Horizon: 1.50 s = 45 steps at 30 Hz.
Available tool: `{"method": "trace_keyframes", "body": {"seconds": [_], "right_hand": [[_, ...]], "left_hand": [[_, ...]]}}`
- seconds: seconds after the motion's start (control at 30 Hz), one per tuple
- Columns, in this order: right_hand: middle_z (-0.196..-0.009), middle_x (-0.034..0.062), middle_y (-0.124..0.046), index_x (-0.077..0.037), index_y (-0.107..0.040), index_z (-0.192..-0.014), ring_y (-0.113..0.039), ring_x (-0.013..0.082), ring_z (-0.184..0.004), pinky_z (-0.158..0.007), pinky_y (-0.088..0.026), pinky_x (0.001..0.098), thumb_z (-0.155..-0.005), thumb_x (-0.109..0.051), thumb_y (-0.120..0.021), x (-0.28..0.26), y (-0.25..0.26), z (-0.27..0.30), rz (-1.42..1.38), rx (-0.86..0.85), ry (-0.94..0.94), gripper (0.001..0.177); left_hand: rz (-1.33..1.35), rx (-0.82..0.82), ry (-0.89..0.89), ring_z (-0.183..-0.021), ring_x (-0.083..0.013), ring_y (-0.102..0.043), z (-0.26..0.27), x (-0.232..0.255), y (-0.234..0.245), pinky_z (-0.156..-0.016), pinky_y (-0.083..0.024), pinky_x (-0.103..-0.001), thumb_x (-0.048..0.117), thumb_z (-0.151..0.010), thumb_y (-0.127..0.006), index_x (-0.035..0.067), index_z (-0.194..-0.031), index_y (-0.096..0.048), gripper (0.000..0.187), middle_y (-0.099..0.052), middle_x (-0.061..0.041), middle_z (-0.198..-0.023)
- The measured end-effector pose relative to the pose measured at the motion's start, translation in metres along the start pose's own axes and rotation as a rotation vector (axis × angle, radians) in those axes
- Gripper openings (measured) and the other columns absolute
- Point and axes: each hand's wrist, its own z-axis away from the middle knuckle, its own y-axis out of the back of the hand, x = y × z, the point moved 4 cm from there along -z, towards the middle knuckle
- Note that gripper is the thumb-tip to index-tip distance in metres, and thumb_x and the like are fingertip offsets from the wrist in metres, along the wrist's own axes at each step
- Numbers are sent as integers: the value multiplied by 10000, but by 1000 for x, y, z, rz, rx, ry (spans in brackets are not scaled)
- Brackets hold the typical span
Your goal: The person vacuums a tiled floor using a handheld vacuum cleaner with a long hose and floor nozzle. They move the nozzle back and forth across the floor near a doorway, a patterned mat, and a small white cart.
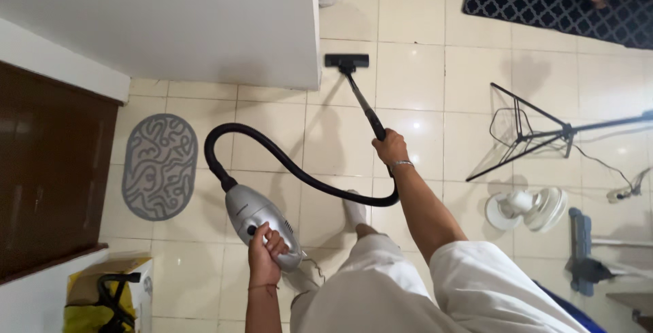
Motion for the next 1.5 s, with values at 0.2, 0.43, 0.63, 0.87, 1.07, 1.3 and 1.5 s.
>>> {"method": "trace_keyframes", "body": {"seconds": [0.2, 0.43, 0.63, 0.87, 1.07, 1.3, 1.5], "right_hand": [[-898, 251, -717, 10, -665, -1045, -736, 391, -843, -764, -602, 466, -860, -301, -711, -40, 16, -117, -18, -57, 64, 365], [-864, 281, -712, 3, -647, -1055, -707, 448, -842, -766, -585, 513, -870, -300, -725, -1, 12, -155, 119, -26, 246, 363], [-842, 322, -697, -7, -618, -1100, -709, 479, -790, -687, -604, 520, -879, -284, -729, 45, 34, -82, 196, -106, 196, 371], [-886, 311, -704, -2, -631, -1070, -703, 480, -862, -755, -592, 531, -860, -254, -716, 14, 43, -100, 137, -153, 168, 339], [-947, 306, -707, 16, -641, -1089, -715, 453, -929, -821, -607, 491, -886, -283, -701, -27, 21, -197, 151, -143, 203, 366], [-983, 293, -708, -3, -624, -1136, -711, 444, -942, -838, -598, 488, -871, -298, -709, -5, 24, -186, 152, -137, 170, 406], [-958, 297, -710, -26, -622, -1130, -697, 473, -941, -856, -586, 522, -862, -289, -715, 64, 20, -83, 159, -106, 162, 386]], "left_hand": [[84, 77, 80, -468, -107, -242, -17, -38, -65, -521, -268, -314, 267, -937, -571, 162, -717, -389, 304, -268, 43, -553], [50, 134, 119, -465, -113, -269, -38, -52, -110, -531, -303, -324, 267, -943, -581, 151, -715, -368, 333, -292, 34, -550], [43, 119, 100, -476, -104, -280, -53, -48, -140, -540, -303, -312, 273, -926, -576, 159, -733, -398, 287, -302, 49, -555], [27, 102, 104, -469, -108, -269, -49, -49, -163, -545, -325, -324, 277, -926, -574, 159, -714, -383, 308, -291, 44, -542], [74, 119, 121, -460, -98, -264, -48, -59, -156, -513, -275, -307, 254, -947, -573, 157, -716, -386, 313, -310, 41, -543], [63, 147, 96, -464, -99, -263, -24, -60, -136, -524, -284, -306, 244, -943, -569, 160, -726, -388, 294, -286, 48, -544], [62, 68, 71, -479, -103, -263, -15, -64, -112, -549, -297, -310, 259, -941, -558, 160, -733, -385, 288, -285, 49, -564]]}}
